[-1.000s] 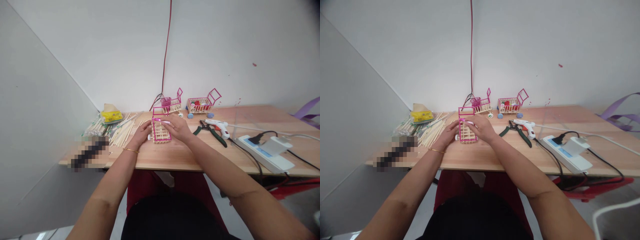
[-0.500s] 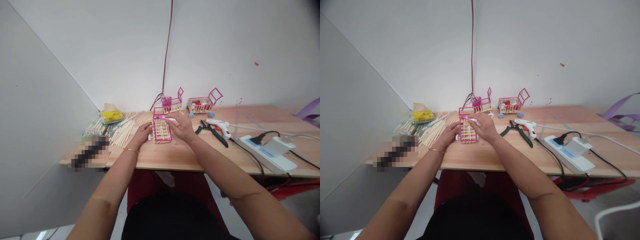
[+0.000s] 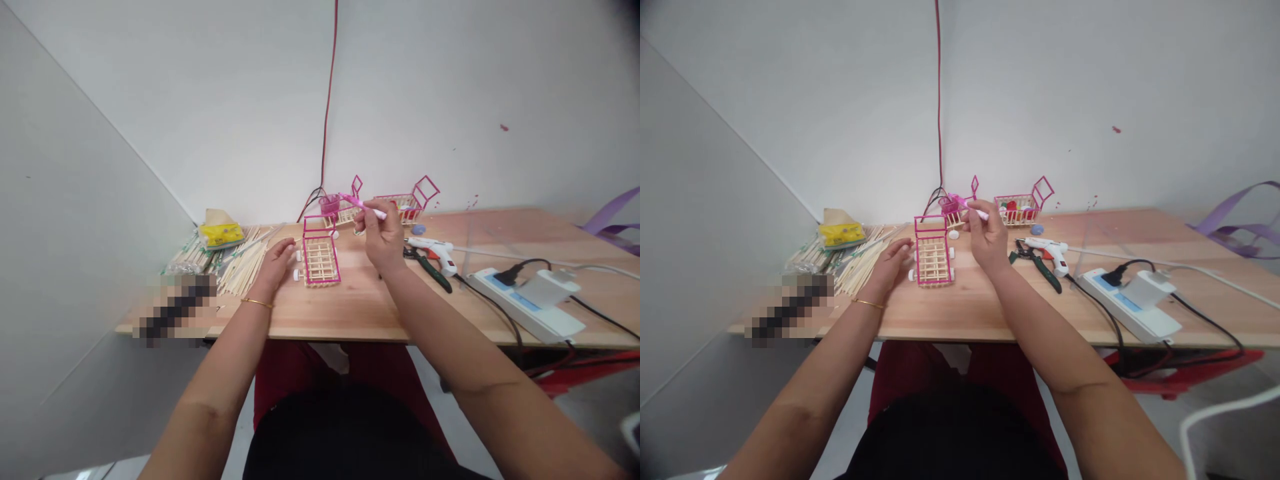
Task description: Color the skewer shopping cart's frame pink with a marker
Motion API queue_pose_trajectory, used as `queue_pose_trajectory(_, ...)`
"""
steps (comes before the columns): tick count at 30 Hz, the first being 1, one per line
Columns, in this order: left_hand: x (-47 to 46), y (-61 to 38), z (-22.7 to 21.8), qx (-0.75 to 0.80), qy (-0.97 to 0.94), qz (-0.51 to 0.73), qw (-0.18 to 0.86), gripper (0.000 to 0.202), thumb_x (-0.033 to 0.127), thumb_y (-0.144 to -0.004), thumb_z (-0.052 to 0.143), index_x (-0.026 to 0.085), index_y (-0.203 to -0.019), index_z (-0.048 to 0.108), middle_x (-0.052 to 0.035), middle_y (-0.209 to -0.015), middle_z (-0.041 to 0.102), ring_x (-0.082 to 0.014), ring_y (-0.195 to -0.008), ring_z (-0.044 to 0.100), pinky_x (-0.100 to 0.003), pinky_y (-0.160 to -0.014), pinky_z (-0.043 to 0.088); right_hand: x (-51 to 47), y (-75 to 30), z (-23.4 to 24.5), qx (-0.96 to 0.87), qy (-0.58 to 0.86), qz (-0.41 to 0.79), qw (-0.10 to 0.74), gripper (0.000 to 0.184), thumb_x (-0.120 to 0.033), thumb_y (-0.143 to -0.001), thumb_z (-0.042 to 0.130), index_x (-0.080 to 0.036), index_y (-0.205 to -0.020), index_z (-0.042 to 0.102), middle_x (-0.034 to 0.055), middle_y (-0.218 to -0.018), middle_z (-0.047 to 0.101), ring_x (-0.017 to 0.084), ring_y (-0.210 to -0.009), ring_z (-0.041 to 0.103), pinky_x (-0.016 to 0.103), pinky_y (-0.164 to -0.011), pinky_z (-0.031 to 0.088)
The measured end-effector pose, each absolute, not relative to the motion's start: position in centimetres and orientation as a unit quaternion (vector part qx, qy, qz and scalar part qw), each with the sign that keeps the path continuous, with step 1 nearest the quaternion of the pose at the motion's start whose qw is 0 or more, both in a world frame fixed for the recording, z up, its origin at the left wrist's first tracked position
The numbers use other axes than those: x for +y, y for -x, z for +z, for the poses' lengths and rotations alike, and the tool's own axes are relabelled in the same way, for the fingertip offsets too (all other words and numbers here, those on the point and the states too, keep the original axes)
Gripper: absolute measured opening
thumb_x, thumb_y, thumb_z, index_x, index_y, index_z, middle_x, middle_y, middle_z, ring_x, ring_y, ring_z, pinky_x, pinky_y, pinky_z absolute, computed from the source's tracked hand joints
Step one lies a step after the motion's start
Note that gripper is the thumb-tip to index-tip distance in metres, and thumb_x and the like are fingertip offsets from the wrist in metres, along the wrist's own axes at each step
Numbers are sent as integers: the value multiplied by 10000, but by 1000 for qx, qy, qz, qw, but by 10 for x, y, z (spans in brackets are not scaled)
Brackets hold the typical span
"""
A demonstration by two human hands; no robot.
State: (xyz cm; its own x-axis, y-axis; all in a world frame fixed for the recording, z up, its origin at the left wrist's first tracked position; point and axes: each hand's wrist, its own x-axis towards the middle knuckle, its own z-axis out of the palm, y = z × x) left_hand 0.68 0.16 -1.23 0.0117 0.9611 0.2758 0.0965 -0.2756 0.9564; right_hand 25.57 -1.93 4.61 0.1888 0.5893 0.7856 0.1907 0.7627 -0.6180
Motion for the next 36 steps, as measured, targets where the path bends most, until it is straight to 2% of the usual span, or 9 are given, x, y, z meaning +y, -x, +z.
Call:
queue_pose_trajectory(4,-6,3,8,449,-579,512,448,656,437,-712,730,228,-1302,535,-146,-1328,549,-280,-1188,549,-494,-988,444,-11,-268,44,-656,318,147,668,240,-441,-962,456,-262,-1093,547,21,-900,645,123,-692,651,282,-680,559)
queue_pose_trajectory(8,-28,8,24,405,-651,411,493,1087,334,-554,871,336,-1468,282,-152,-1538,282,-329,-1353,388,-522,-1057,381,-9,-274,43,-667,318,164,654,233,-420,-971,432,-246,-1072,551,-2,-807,649,117,-654,661,265,-654,558)
queue_pose_trajectory(11,-47,-2,20,426,-691,397,428,1312,307,-481,910,393,-1506,95,-142,-1594,125,-357,-1421,256,-569,-1107,291,-10,-274,45,-686,329,146,632,173,-361,-953,472,-235,-1020,570,15,-881,667,133,-721,679,275,-686,560)
queue_pose_trajectory(14,-59,-20,10,441,-701,418,372,1402,306,-445,923,389,-1509,15,-145,-1599,77,-372,-1415,250,-579,-1104,302,-9,-273,46,-728,347,102,582,86,-248,-900,528,-222,-942,598,21,-888,672,156,-785,670,291,-716,551)
queue_pose_trajectory(17,-63,-36,5,449,-683,445,366,1403,318,-462,917,383,-1506,-18,-154,-1595,50,-360,-1347,357,-516,-999,464,-7,-273,45,-778,350,92,513,132,-177,-851,547,-217,-958,615,30,-896,684,172,-829,654,310,-734,546)
queue_pose_trajectory(20,-63,-43,6,431,-664,458,405,1302,328,-553,880,391,-1502,-10,-158,-1579,117,-320,-1266,469,-441,-902,545,-3,-276,41,-805,340,116,472,206,-151,-832,547,-215,-1019,605,38,-943,685,170,-839,652,314,-737,548)
queue_pose_trajectory(26,-61,-37,5,431,-647,477,412,1164,329,-612,850,353,-1501,99,-155,-1499,319,-292,-1269,483,-433,-964,511,-2,-280,37,-825,342,168,417,335,-165,-766,637,-234,-1078,535,60,-1111,645,184,-905,662,316,-737,557)
queue_pose_trajectory(31,-59,-28,0,402,-626,508,435,1092,329,-645,832,338,-1492,142,-154,-1452,391,-286,-1274,485,-458,-1020,461,-6,-278,33,-833,347,219,371,580,-213,-689,741,-263,-1179,435,84,-1221,582,236,-1020,653,379,-799,561)
queue_pose_trajectory(36,-58,-23,-2,379,-629,524,431,1021,327,-667,818,330,-1477,198,-132,-1390,466,-267,-1255,507,-467,-1054,422,-5,-273,25,-831,350,245,356,698,-287,-582,832,-255,-1140,414,117,-1259,555,298,-1150,601,450,-874,536)
